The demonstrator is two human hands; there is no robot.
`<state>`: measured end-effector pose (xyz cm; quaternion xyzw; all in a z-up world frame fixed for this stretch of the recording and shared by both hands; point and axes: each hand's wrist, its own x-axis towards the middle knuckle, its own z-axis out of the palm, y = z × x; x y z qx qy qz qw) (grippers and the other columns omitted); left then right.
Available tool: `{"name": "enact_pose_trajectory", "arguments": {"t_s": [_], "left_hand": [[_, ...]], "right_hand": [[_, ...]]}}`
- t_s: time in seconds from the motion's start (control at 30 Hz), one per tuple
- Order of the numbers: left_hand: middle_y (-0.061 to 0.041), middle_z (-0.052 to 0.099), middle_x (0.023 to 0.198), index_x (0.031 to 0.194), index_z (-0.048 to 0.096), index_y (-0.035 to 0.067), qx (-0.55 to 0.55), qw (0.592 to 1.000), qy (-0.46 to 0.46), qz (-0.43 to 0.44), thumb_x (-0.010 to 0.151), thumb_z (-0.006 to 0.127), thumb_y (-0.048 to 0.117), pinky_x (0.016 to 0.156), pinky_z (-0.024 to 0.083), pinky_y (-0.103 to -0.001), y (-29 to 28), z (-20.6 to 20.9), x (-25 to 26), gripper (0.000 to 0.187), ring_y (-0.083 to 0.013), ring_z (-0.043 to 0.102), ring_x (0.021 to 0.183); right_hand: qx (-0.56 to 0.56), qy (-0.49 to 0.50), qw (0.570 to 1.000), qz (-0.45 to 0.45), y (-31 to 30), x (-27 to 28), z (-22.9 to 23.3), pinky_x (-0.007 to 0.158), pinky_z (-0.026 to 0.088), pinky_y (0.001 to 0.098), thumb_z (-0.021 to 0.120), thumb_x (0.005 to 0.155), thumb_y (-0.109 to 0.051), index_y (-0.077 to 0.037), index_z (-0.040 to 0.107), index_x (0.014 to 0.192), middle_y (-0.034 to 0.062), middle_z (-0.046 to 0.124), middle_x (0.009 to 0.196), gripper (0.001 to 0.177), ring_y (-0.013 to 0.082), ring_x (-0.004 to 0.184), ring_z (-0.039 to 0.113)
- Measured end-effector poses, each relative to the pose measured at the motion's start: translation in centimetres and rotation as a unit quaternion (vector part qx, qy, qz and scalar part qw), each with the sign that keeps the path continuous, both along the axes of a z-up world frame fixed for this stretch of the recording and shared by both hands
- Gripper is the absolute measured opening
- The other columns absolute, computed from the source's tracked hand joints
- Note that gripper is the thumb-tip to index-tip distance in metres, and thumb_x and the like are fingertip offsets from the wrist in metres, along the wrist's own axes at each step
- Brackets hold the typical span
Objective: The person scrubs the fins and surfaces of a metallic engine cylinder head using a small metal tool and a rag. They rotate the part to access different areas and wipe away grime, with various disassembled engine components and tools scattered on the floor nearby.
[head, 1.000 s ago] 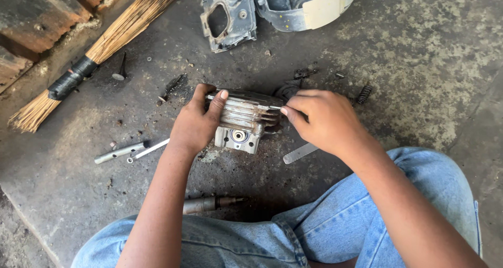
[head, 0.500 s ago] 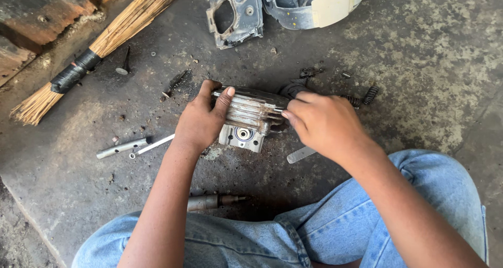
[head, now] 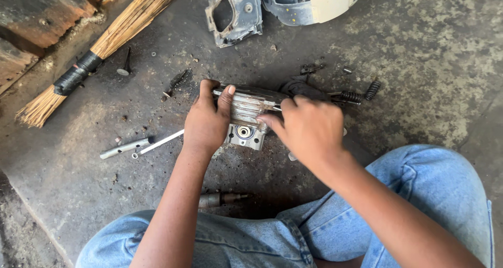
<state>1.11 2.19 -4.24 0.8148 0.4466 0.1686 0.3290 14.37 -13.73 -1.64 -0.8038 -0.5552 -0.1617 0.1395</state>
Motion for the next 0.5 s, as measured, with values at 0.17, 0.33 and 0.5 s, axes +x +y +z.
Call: {"name": "enact_pose_trajectory", "arguments": {"t_s": [0.17,0.33,0.5], "left_hand": [[-0.027,0.07,0.111,0.127,0.051,0.009,0.017,1.0,-0.006,-0.006,0.102,0.049,0.056,0.087,0.051,-0.054,0.2,-0.2,-0.2,0.053,-0.048,0.067,0.104],[-0.026,0.073,0.099,0.126,0.054,0.016,0.038,0.998,0.044,0.021,0.101,0.05,0.054,0.081,0.051,-0.059,-0.1,0.5,-0.7,0.045,-0.0507,0.067,0.097],[-0.025,0.074,0.098,0.126,0.053,0.019,0.007,0.999,0.044,0.001,0.099,0.049,0.056,0.081,0.051,-0.059,0.2,0.8,-1.1,0.046,-0.0509,0.067,0.096]], "right_hand": [[0.086,0.045,0.992,0.079,0.7,3.0,-2.2,0.037,0.038,0.0373,0.076,0.079,-0.067,-0.013,0.065,0.055,0.0,0.057,0.047,0.06,0.0168,0.036,0.053],[0.137,-0.002,0.977,0.166,0.8,4.1,-3.3,0.044,0.04,0.0357,0.071,0.092,-0.056,-0.014,0.062,0.056,0.0008,0.057,0.051,0.057,0.0163,0.041,0.054],[0.328,0.321,0.873,0.166,0.7,3.8,-5.3,0.054,0.041,0.0348,0.057,0.109,-0.045,-0.016,0.06,0.072,-0.0014,0.054,0.062,0.048,0.0179,0.051,0.048]]}}
